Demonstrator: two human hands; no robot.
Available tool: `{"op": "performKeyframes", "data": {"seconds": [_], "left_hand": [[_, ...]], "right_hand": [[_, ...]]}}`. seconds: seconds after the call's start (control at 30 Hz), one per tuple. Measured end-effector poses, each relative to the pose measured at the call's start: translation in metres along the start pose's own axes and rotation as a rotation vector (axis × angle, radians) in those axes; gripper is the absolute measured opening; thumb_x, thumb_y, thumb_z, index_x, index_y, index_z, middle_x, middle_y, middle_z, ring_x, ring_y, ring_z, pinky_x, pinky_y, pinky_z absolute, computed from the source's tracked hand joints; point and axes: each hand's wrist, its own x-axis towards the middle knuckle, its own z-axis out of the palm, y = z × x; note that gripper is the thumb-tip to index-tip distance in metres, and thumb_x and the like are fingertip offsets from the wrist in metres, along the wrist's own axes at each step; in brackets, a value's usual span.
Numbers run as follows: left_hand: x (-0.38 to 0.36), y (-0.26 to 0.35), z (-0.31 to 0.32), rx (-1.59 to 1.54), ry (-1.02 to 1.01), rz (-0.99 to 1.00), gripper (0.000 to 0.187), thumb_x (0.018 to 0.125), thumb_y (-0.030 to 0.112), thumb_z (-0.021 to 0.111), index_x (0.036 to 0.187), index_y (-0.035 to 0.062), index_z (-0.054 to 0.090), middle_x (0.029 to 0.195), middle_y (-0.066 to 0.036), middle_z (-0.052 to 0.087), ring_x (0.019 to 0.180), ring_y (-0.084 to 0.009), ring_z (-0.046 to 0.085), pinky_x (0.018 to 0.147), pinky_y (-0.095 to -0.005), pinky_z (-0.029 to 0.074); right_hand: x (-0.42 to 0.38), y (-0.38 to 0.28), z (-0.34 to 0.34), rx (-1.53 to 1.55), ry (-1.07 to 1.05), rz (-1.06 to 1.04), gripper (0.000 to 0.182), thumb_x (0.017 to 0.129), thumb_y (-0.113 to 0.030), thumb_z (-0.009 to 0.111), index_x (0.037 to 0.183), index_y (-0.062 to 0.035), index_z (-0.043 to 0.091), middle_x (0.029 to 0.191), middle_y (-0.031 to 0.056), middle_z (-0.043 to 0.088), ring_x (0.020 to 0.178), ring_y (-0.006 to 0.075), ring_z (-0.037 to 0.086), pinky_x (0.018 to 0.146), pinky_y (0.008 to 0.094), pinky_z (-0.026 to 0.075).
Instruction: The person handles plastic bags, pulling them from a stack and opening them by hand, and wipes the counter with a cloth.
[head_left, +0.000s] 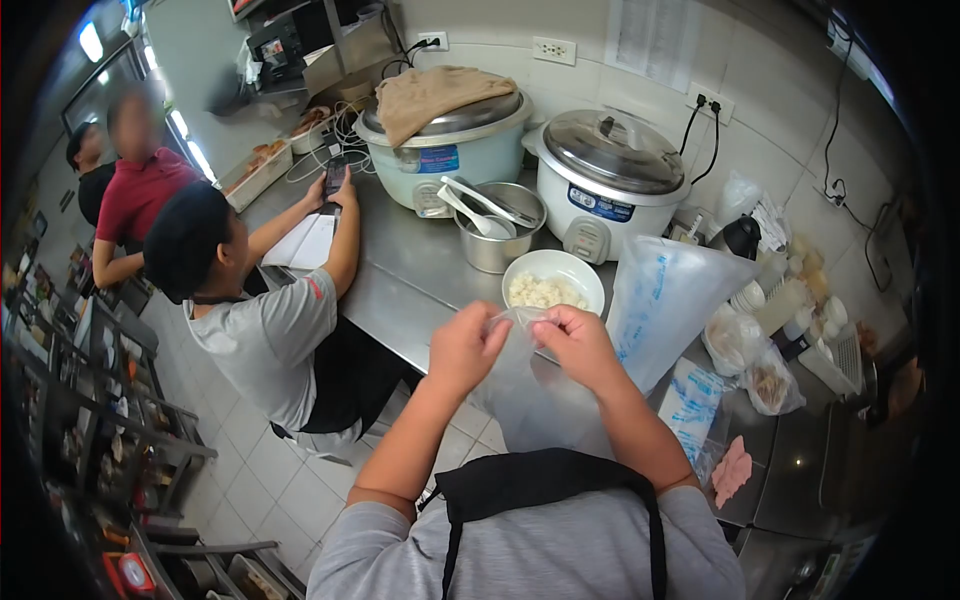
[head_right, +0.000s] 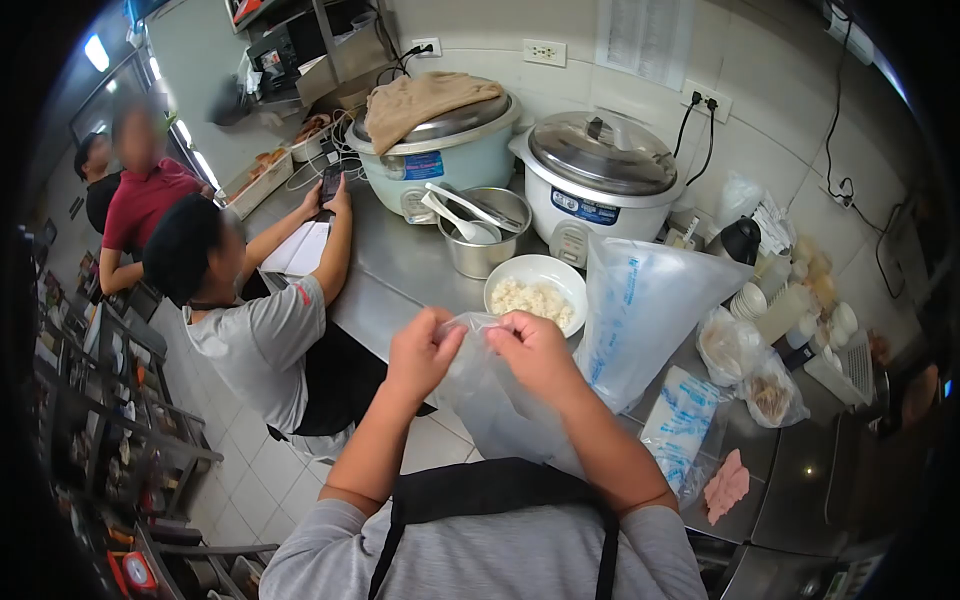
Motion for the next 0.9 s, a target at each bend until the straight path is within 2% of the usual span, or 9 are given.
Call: {"op": "performKeyframes", "data": {"seconds": [0.1, 0.13, 0.23, 0.37, 0.43, 0.53, 0.6, 0.67, 0.9], "left_hand": [[0.005, -0.020, -0.010, -0.166, -0.055, -0.215, 0.014, 0.069, 0.007, 0.063, 0.076, 0.0034, 0.050, 0.061, 0.001, 0.050, 0.057, -0.0079, 0.049, 0.051, -0.0231, 0.040], [0.002, -0.045, -0.006, -0.354, -0.176, -0.360, 0.027, 0.069, 0.012, 0.065, 0.091, 0.0026, 0.051, 0.077, -0.001, 0.053, 0.076, -0.0122, 0.053, 0.065, -0.0252, 0.042], [-0.005, -0.040, 0.009, -0.751, -0.188, -0.073, 0.034, 0.066, 0.019, 0.067, 0.091, 0.0027, 0.051, 0.085, -0.007, 0.054, 0.082, -0.0141, 0.050, 0.073, -0.0302, 0.041], [-0.040, -0.060, 0.061, -0.663, -0.972, -0.128, 0.041, 0.070, 0.018, 0.061, 0.103, 0.0000, 0.047, 0.099, -0.009, 0.050, 0.092, -0.0169, 0.046, 0.083, -0.0315, 0.036], [-0.061, -0.046, 0.081, -0.791, -0.927, -0.144, 0.031, 0.072, 0.018, 0.057, 0.098, 0.0010, 0.051, 0.089, -0.006, 0.053, 0.086, -0.0150, 0.049, 0.076, -0.0295, 0.040], [-0.055, -0.042, 0.084, -0.636, -0.674, -0.542, 0.024, 0.075, 0.021, 0.055, 0.092, 0.0032, 0.053, 0.080, -0.003, 0.054, 0.079, -0.0138, 0.051, 0.069, -0.0270, 0.042], [-0.041, -0.086, 0.098, -1.025, -0.338, -0.880, 0.025, 0.081, 0.021, 0.047, 0.098, 0.0032, 0.051, 0.093, -0.011, 0.054, 0.088, -0.0194, 0.053, 0.077, -0.0334, 0.043], [-0.017, -0.105, 0.076, -1.574, -0.060, -0.916, 0.022, 0.081, 0.017, 0.045, 0.096, 0.0023, 0.051, 0.091, -0.011, 0.055, 0.086, -0.0215, 0.054, 0.075, -0.0341, 0.045], [0.000, -0.100, 0.054, -1.685, 0.262, -0.870, 0.025, 0.085, 0.019, 0.040, 0.100, 0.0012, 0.048, 0.100, -0.011, 0.054, 0.093, -0.0246, 0.052, 0.085, -0.0381, 0.040]], "right_hand": [[0.009, 0.016, -0.010, 0.064, 0.055, -0.010, 0.011, 0.078, -0.012, 0.055, 0.074, -0.0016, 0.054, 0.066, 0.0011, 0.055, 0.059, 0.0061, 0.048, 0.055, 0.0200, 0.040], [0.012, 0.022, -0.013, 0.084, 0.057, -0.010, 0.012, 0.078, -0.012, 0.055, 0.073, -0.0018, 0.054, 0.067, 0.0014, 0.055, 0.060, 0.0061, 0.048, 0.055, 0.0201, 0.040], [0.019, 0.022, -0.008, 0.195, -0.006, -0.052, 0.011, 0.079, -0.012, 0.054, 0.074, -0.0023, 0.052, 0.070, 0.0019, 0.055, 0.061, 0.0063, 0.049, 0.057, 0.0202, 0.041], [0.021, 0.012, -0.002, 0.351, -0.059, -0.188, 0.009, 0.080, -0.011, 0.052, 0.080, -0.0017, 0.051, 0.073, 0.0021, 0.055, 0.065, 0.0069, 0.049, 0.063, 0.0206, 0.042], [0.019, 0.011, -0.008, 0.300, -0.042, -0.166, 0.012, 0.080, -0.011, 0.052, 0.088, -0.0026, 0.051, 0.081, 0.0031, 0.054, 0.072, 0.0087, 0.049, 0.069, 0.0228, 0.041], [0.009, 0.022, -0.024, 0.321, 0.005, -0.181, 0.032, 0.077, -0.017, 0.057, 0.104, -0.0031, 0.045, 0.097, 0.0055, 0.050, 0.085, 0.0107, 0.047, 0.076, 0.0253, 0.039], [-0.002, 0.042, -0.041, 0.228, 0.022, -0.179, 0.054, 0.071, -0.023, 0.064, 0.114, -0.0039, 0.037, 0.108, 0.0076, 0.044, 0.093, 0.0134, 0.044, 0.080, 0.0281, 0.037], [-0.017, 0.073, -0.059, 0.001, 0.019, -0.152, 0.079, 0.064, -0.030, 0.070, 0.125, -0.0056, 0.027, 0.118, 0.0100, 0.036, 0.102, 0.0177, 0.040, 0.085, 0.0326, 0.034], [-0.047, 0.088, -0.025, -0.366, 0.036, -0.236, 0.115, 0.049, -0.037, 0.078, 0.132, -0.0085, 0.003, 0.125, 0.0160, 0.026, 0.105, 0.0275, 0.039, 0.087, 0.0392, 0.034]]}}
